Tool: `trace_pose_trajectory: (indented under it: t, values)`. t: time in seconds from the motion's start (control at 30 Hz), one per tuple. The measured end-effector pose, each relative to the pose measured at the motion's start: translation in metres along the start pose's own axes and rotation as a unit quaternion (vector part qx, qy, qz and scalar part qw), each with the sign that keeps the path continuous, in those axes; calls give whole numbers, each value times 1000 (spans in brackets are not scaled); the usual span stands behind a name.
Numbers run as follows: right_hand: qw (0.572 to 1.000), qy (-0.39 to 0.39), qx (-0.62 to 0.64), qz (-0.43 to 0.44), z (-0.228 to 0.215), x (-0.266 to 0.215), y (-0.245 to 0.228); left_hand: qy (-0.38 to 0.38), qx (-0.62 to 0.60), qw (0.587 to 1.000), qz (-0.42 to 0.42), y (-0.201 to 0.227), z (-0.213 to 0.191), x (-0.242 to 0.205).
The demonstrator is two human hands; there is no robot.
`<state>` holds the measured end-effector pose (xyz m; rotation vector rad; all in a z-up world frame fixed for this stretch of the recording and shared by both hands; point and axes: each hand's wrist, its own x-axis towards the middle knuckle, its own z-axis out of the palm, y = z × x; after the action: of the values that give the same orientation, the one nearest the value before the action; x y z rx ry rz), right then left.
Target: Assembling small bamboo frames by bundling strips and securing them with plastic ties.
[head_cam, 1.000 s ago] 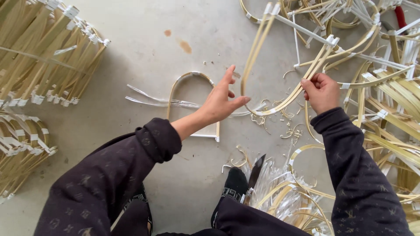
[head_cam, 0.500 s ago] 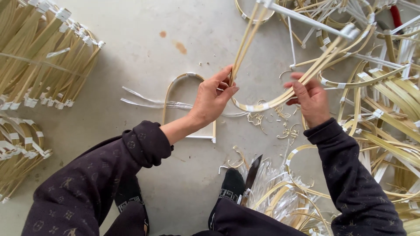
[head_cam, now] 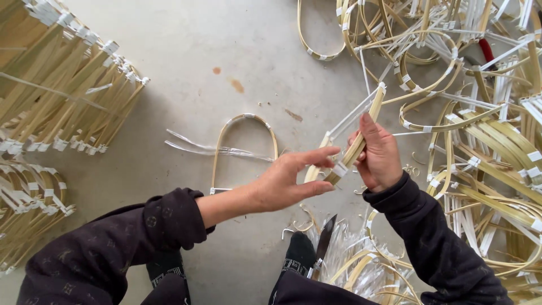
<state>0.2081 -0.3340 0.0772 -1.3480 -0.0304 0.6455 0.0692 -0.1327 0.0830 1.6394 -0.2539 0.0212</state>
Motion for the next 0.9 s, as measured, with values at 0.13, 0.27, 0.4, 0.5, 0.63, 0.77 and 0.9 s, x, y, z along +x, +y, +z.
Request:
trace_pose_trajectory:
  t: [0.13, 0.27, 0.4, 0.5, 0.63, 0.77, 0.9]
  values:
    - [999, -17, 6, -28, 22, -13, -2, 64, -48, 996, -38, 10, 15, -14]
    - [998, -3, 11, -61, 37, -19, -6, 118, 169, 977, 58, 17, 16, -26]
    - [995, -9, -17, -93, 43, -23, -7, 154, 147, 975, 68, 18, 15, -29]
    - [994, -20, -21, -108, 45, -23, -9, 146, 127, 981, 20, 18, 11, -29]
    - [994, -31, -15, -108, 44, -22, -10, 140, 122, 983, -1, 23, -3, -25]
    - [993, -26, 16, -112, 48, -22, -17, 132, 125, 982, 57, 35, -13, -21]
    - [990, -37, 4, -138, 54, -27, -14, 94, -30, 995, -32, 26, -11, -19]
